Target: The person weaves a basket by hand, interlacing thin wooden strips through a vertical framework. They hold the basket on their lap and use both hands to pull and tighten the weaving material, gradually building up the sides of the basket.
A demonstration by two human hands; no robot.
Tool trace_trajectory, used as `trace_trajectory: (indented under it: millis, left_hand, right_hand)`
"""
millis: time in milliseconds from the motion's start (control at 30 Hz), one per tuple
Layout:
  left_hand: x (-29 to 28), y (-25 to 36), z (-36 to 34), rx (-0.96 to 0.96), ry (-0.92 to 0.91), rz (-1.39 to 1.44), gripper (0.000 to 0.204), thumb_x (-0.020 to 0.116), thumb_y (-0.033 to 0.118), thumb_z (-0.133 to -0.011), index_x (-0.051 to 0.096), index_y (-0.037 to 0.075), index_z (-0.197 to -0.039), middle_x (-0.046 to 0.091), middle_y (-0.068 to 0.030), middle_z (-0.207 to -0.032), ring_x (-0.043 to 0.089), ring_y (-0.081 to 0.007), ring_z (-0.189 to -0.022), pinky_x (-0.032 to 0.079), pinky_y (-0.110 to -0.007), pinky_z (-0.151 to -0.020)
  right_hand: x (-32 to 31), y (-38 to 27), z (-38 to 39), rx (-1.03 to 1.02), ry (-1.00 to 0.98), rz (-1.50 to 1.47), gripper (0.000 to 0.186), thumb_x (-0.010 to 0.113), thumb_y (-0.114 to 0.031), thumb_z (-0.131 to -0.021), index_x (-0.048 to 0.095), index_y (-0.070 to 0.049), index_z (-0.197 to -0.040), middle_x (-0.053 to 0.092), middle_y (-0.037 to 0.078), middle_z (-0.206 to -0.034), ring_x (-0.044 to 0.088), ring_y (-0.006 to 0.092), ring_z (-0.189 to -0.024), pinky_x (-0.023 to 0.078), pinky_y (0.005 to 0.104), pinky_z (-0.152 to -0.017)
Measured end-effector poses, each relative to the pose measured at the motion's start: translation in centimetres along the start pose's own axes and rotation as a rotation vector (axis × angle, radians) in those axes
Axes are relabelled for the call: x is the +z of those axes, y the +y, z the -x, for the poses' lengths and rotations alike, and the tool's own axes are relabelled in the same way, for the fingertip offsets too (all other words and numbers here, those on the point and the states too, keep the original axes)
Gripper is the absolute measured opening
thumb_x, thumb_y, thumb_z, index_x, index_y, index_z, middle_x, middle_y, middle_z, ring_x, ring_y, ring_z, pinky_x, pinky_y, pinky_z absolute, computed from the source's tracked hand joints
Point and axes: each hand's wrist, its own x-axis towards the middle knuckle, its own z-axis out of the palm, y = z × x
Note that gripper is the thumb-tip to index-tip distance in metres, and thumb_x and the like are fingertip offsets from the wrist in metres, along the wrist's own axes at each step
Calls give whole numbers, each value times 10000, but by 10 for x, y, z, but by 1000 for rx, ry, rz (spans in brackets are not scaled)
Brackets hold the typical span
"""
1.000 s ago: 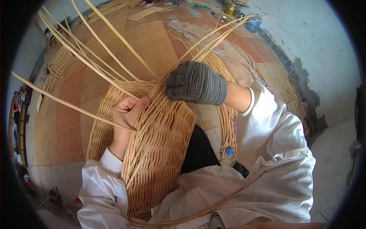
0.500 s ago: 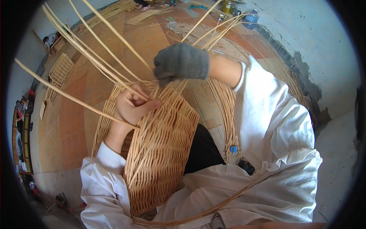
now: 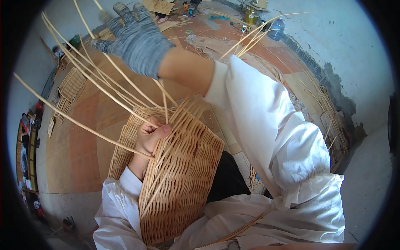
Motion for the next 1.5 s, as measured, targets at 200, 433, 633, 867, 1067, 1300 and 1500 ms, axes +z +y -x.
trace_trajectory:
  millis: [200, 433, 633, 867, 1067, 1300, 1500]
  left_hand:
    - [-9, -19, -4, 57, -92, 51, 169, 719, 29, -745, 558, 78, -761, 604, -19, -689, 522, -55, -595, 412, -199, -556]
    - [-7, 11, 24, 117, 56, -299, 208, 658, 207, -871, 570, 47, -771, 634, -28, -715, 499, -35, -581, 386, -175, -538]
    - [-8, 70, 103, -98, -102, -352, 501, 505, 270, -945, 430, -70, -1306, 542, -144, -1112, 515, -65, -711, 415, -208, -612]
    - [45, 90, 114, 184, -7, -1492, 281, 577, 213, -912, 575, -20, -754, 471, -154, -508, 480, -222, -408, 355, -346, -415]
    - [52, 92, 117, 114, 51, -1399, 293, 570, 232, -917, 577, -22, -770, 515, -154, -541, 493, -206, -439, 360, -334, -434]
    - [41, 106, 84, 334, 233, -394, 277, 569, 178, -909, 612, -39, -1076, 689, -122, -879, 673, -179, -744, 548, -304, -684]
    - [99, 132, 66, 307, -181, -1516, 151, 576, 13, -864, 659, -3, -990, 699, -101, -791, 678, -135, -676, 551, -249, -608]
  right_hand:
    - [-76, -17, 127, -98, -754, -549, 520, 676, -511, -694, 623, -201, -1107, 570, 160, -1031, 536, 342, -1024, 331, 485, -1007]
    - [-66, -41, 158, -6, -257, -427, 585, 603, -637, -676, 668, -158, -1005, 597, 143, -922, 557, 307, -945, 367, 453, -937]
    - [-63, -31, 161, -11, -243, -422, 657, 603, -637, -668, 612, -106, -1054, 578, 128, -859, 573, 275, -839, 432, 420, -796]
    - [-64, -38, 155, -58, -300, -321, 547, 644, -529, -682, 654, -97, -1017, 605, 98, -824, 579, 239, -778, 427, 407, -741]
    - [-56, -30, 155, -122, -158, -286, 484, 596, -562, -725, 653, -137, -950, 597, 65, -752, 578, 217, -690, 437, 387, -684]
    - [-61, -23, 157, -117, -109, -284, 522, 492, -640, -786, 624, -141, -866, 578, 39, -691, 593, 213, -657, 446, 375, -637]
    - [-1, -36, 173, -17, -123, -434, 506, 576, -608, -737, 637, -130, -891, 587, 44, -712, 586, 208, -668, 432, 380, -649]
